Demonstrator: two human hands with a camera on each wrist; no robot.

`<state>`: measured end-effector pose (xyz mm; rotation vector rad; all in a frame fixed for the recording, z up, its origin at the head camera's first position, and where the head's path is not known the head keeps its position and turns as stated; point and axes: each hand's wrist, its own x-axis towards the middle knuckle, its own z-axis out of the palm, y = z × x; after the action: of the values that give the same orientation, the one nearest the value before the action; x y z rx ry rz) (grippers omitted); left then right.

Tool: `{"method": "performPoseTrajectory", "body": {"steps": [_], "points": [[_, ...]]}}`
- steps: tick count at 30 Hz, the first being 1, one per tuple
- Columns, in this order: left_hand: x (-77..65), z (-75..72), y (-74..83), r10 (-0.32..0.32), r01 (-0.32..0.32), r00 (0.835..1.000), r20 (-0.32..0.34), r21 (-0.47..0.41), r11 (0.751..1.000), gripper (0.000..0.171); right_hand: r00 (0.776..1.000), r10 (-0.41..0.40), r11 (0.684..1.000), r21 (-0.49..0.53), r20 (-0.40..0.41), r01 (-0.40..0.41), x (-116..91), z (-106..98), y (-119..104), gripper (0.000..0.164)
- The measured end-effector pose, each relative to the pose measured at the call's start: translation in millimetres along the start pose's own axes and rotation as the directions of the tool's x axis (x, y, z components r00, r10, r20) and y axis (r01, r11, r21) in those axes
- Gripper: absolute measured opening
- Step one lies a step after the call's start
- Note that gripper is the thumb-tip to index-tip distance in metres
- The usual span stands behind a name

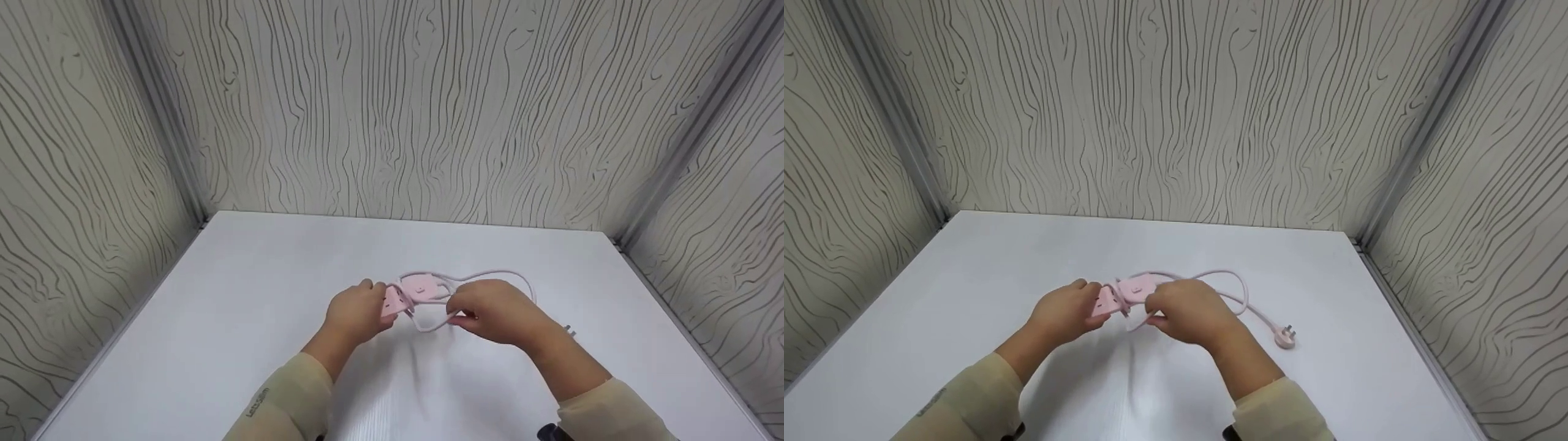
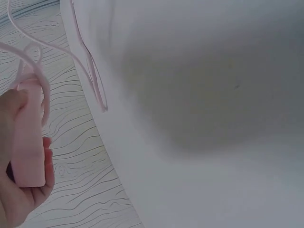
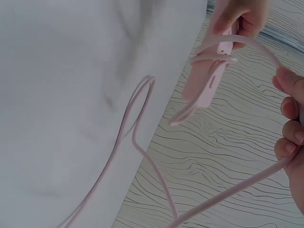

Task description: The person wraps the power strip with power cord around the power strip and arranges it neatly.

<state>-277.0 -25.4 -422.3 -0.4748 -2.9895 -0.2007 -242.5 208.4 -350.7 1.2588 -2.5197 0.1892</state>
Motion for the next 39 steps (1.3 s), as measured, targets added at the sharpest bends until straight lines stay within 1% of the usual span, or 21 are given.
{"method": "performPoseTrajectory", "body": {"steps": [3,7,10,14,16,19,20,23,26,27,29,30,32,35,37,38,39], "points": [[-1.6,-0.6,4.2,0.075,-0.076,0.997,0.013,0.009,0.997,0.047,0.999,0.003,1.000,-0.004,0.037,-0.003,7.2,-5.6,-3.4,0.003],[-4.2,0.2,9.8,0.174,-0.175,0.985,0.018,0.038,0.984,0.040,0.996,0.025,1.000,0.007,0.086,-0.025,15.1,-9.9,-6.4,0.010],[-6.4,0.4,13.1,0.250,-0.250,0.968,0.011,0.069,0.966,0.039,0.990,0.060,0.997,0.039,0.126,-0.066,18.4,-11.2,-5.7,0.012],[-9.3,-0.6,15.3,0.352,-0.349,0.936,-0.014,0.103,0.931,0.040,0.979,0.119,0.985,0.103,0.168,-0.138,21.9,-11.7,-1.2,0.010],[-10.6,-1.5,15.8,0.399,-0.394,0.917,-0.025,0.107,0.913,0.040,0.971,0.149,0.975,0.135,0.185,-0.175,23.5,-12.0,2.0,0.010],[-12.1,-3.4,16.6,0.466,-0.460,0.884,-0.042,0.112,0.881,0.041,0.968,0.162,0.963,0.185,0.193,-0.198,25.2,-11.5,8.3,0.012],[-12.7,-4.3,17.1,0.490,-0.482,0.870,-0.051,0.112,0.869,0.041,0.967,0.163,0.958,0.202,0.194,-0.202,25.3,-11.0,10.8,0.012],[-14.1,-7.6,18.9,0.561,-0.550,0.824,-0.084,0.120,0.826,0.040,0.967,0.166,0.941,0.261,0.191,-0.213,24.1,-8.1,19.2,0.012],[-16.0,-11.8,21.1,0.617,-0.607,0.777,-0.123,0.110,0.787,0.039,0.961,0.195,0.918,0.310,0.194,-0.249,20.6,-3.6,28.5,0.012],[-16.6,-12.8,21.7,0.631,-0.623,0.764,-0.136,0.105,0.776,0.039,0.959,0.205,0.910,0.324,0.195,-0.260,19.1,-2.4,31.2,0.012],[-17.0,-13.9,21.9,0.648,-0.644,0.745,-0.156,0.086,0.761,0.039,0.952,0.229,0.892,0.346,0.205,-0.290,16.5,-0.5,35.8,0.012],[-17.1,-14.6,21.6,0.651,-0.648,0.742,-0.161,0.075,0.758,0.039,0.948,0.240,0.885,0.353,0.210,-0.302,15.1,0.3,38.1,0.012],[-17.2,-15.5,19.6,0.647,-0.649,0.745,-0.163,0.048,0.759,0.040,0.938,0.264,0.865,0.374,0.226,-0.334,12.4,1.3,42.3,0.013],[-17.9,-17.1,14.8,0.627,-0.637,0.761,-0.164,-0.011,0.770,0.041,0.918,0.311,0.831,0.398,0.246,-0.388,7.5,3.3,48.7,0.016],[-18.9,-18.6,11.8,0.617,-0.632,0.768,-0.172,-0.054,0.773,0.043,0.905,0.339,0.809,0.412,0.257,-0.420,3.6,5.2,52.7,0.018],[-19.3,-19.0,10.8,0.616,-0.634,0.767,-0.179,-0.069,0.770,0.043,0.899,0.349,0.798,0.418,0.265,-0.433,1.9,6.3,54.0,0.019],[-19.6,-19.5,10.1,0.620,-0.641,0.762,-0.188,-0.081,0.764,0.043,0.894,0.357,0.791,0.421,0.271,-0.444,0.5,7.7,54.9,0.019]]}}
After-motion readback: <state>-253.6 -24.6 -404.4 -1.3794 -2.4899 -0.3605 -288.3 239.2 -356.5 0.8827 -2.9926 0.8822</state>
